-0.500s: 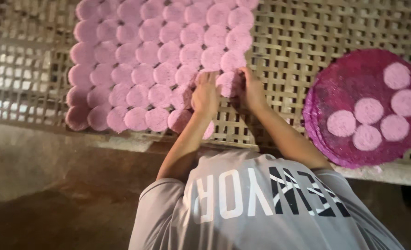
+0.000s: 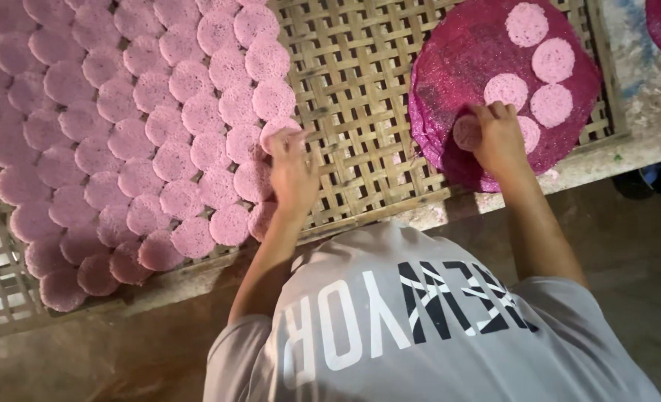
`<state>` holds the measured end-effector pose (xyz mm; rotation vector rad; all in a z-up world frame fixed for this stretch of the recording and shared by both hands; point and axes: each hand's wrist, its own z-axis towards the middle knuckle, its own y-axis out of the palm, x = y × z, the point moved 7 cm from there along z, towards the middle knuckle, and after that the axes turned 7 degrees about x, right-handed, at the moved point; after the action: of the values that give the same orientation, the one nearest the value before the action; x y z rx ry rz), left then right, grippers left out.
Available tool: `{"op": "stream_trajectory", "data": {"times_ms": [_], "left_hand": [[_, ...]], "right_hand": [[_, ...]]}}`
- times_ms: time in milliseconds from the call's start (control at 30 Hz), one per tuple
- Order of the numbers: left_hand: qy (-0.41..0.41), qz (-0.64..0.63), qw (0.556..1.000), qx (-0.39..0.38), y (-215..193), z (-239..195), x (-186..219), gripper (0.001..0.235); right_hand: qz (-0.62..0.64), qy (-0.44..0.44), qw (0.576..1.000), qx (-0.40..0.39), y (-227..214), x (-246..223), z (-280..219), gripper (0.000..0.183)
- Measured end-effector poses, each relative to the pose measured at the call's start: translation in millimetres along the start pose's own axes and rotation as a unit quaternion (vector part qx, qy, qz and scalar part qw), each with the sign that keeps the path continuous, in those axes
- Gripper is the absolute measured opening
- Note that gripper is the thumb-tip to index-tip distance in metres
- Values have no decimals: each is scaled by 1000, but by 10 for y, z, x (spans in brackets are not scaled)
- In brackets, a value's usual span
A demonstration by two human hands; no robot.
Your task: The person places pink circular discs onto a woven tray, arranging them in neat rows. They also handle a pink glittery circular mat, moving it aside and then placing it back over the discs.
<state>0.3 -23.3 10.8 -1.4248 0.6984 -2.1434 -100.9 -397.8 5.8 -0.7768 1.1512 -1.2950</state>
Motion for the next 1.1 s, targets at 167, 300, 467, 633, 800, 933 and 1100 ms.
{"op": "stream_trajectory", "data": {"times_ms": [167,300,467,633,800,933,1100], "left_hand": [[-75,-191,948,-244,899,-439,-5,35],[-435,-578,566,-395,1418,-1038,-110,53],[-493,-546,645,-207,1019,-1007,-844,47],[-419,-533,726,-112,534,-947,-1143,40],[-63,-60,995,52,-220,-641,-779,39],[-181,76,979,-51,-372,-638,-719,39],[-115,142,983,-14,-502,-463,-547,49]], "right_hand": [[-11,-29,998,48,-393,-510,37,14],[180,57,978,-89,-275,-1183,-23,12],[318,-189,926,-69,33,-2290,-151,28],[506,115,826,-221,1014,-2272,29,42],[543,45,814,-203,1456,-2535,120,38],[435,-59,891,-117,1376,-2694,132,42],[417,-72,903,-76,1090,-2806,237,40]]}}
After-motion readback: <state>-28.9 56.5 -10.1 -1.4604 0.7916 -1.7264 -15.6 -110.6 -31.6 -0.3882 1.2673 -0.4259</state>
